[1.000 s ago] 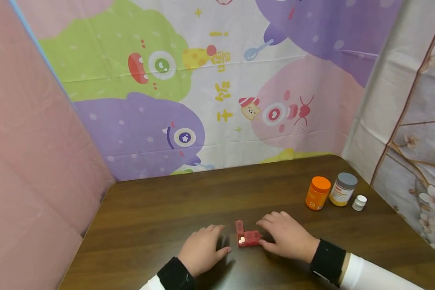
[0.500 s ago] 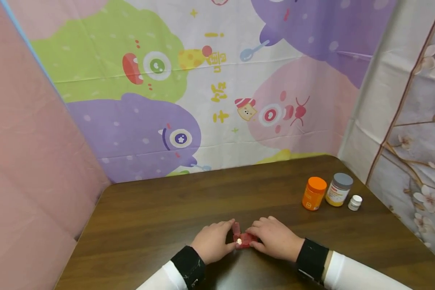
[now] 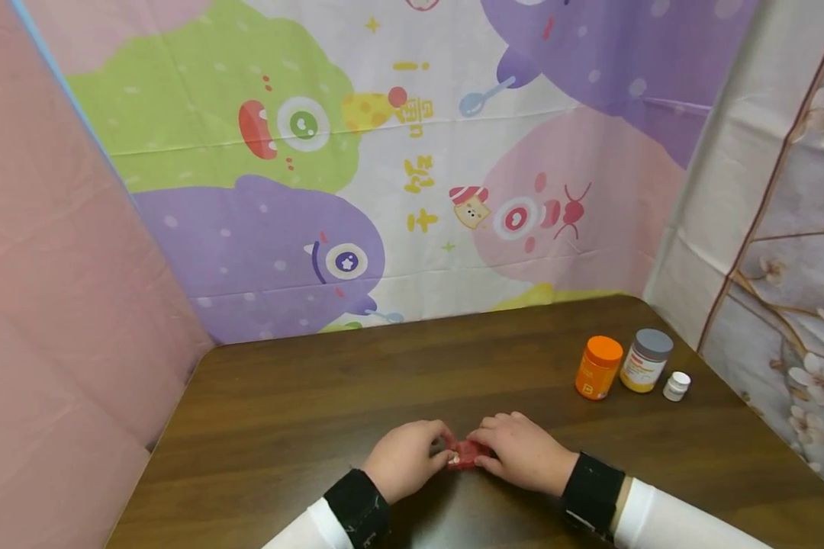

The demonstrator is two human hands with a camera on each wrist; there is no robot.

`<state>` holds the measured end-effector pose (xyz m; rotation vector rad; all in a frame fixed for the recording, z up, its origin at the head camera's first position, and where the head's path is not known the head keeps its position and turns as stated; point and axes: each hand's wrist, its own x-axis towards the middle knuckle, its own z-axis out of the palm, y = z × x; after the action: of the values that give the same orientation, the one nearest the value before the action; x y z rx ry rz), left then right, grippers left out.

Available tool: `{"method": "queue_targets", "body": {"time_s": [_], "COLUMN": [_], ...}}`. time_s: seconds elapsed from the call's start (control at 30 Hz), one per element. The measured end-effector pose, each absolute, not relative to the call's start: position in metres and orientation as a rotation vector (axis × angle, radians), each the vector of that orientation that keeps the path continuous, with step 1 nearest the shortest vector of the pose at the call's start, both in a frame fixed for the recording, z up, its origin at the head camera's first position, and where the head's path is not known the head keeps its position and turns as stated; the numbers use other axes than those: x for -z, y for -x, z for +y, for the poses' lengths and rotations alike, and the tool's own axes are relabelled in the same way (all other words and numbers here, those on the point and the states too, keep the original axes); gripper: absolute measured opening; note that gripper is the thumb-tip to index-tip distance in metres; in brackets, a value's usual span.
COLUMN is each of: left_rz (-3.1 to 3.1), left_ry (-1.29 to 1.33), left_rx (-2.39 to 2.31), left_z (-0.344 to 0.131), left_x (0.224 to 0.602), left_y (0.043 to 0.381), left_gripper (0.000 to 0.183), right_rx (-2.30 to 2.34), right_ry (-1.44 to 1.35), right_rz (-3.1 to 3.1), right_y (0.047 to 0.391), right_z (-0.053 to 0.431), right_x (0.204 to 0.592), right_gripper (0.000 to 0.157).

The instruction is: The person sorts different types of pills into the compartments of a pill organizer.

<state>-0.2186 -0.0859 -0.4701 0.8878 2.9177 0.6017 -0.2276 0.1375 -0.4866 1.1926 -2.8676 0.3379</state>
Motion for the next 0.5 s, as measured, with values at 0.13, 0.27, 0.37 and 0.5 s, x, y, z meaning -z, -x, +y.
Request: {"method": "queue_targets", "body": {"time_s": [0.13, 0.27, 0.37, 0.5], "left_rz": [2.930, 2.951, 2.966, 2.975], "left_ry": [-0.929, -0.969, -0.973, -0.945], "left_rx": [-0.576, -0.546, -0.540, -0.540], "left_z": [-0.0830, -0.0793, -0.0767, -0.0753], "left_x": [0.4721, 0.4756, 0.4781, 0.4795], "left_y": [0.2182, 0.2182, 0.2185, 0.2190], "left_gripper": [0.008, 0.010, 0.011, 0.015], "right_rx": [-0.341, -0.341, -0.330, -0.308], "right_ry": [-1.200, -1.196, -1.195, -1.206], "right_rz": [-2.860, -2.865, -2.867, -2.861], "right_y": [0.2281, 0.2286, 0.2285, 0.2277], "right_z": [0.1377, 0.1375, 0.1366, 0.1348], "right_x": [0.4894, 0.4912, 0.4903, 0.4881], "right_gripper": [0.028, 0.027, 0.026, 0.026]}}
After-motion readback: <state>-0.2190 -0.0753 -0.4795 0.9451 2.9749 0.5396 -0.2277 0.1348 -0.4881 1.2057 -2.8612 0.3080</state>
